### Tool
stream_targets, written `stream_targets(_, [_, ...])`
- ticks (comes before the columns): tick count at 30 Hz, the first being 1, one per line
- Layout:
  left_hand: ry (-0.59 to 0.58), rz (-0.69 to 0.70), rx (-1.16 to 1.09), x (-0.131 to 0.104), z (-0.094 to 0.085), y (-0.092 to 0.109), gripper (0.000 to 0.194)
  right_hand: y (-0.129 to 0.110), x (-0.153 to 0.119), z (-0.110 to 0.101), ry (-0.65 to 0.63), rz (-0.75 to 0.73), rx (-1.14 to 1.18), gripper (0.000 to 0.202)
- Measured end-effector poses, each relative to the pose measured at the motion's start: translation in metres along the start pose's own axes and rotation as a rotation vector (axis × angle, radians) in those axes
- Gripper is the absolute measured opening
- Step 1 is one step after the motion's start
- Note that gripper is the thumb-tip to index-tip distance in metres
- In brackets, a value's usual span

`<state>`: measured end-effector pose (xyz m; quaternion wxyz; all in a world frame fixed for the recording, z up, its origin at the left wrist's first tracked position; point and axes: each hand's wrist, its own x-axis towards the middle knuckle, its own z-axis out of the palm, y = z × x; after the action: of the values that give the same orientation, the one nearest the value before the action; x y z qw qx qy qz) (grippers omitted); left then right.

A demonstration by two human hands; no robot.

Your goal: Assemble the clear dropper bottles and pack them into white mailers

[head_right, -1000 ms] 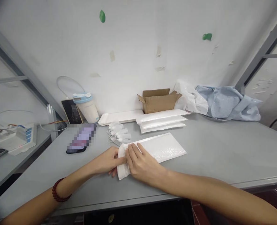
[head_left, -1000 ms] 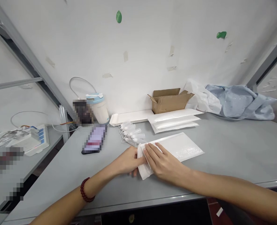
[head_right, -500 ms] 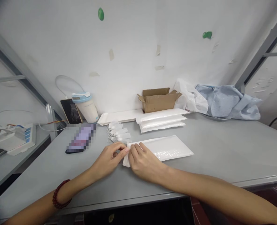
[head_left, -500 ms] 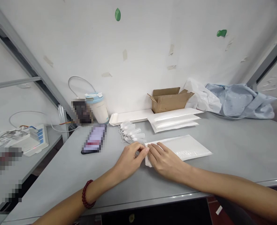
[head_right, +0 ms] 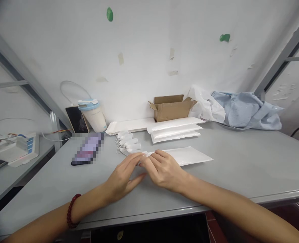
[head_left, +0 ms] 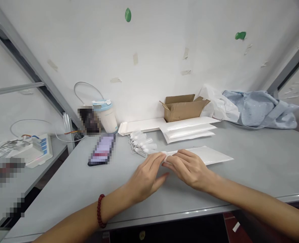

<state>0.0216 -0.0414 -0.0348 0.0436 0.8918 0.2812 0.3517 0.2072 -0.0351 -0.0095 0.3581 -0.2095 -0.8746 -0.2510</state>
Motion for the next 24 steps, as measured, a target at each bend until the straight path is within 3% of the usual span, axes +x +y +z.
stream_targets(4, [-0.001,-0.014,-0.045,-0.002,0.006,0.0,0.024,-0.004,0.001,-0.003,0.035,-0.057,0.005,0.018])
stream_targets(8, [-0.069,-0.113,-0.13,-0.004,0.009,0.003,0.008,-0.007,0.006,-0.007,0.002,-0.129,-0.012,0.022])
stream_targets(13, [-0.118,-0.404,-0.39,0.002,0.009,0.01,0.013,-0.001,0.011,-0.011,-0.11,-0.064,-0.001,0.016])
stream_targets(17, [-0.157,-0.681,-0.797,0.011,0.016,0.012,0.021,0.012,0.009,-0.009,-0.197,0.045,-0.071,0.019])
stream_targets(20, [-0.204,-0.853,-1.03,0.019,0.024,0.01,0.024,0.02,0.005,-0.004,-0.31,0.095,-0.056,0.016])
stream_targets(24, [-0.254,-1.056,-1.171,0.037,0.028,0.01,0.02,0.028,0.005,-0.005,-0.654,0.199,0.013,0.009])
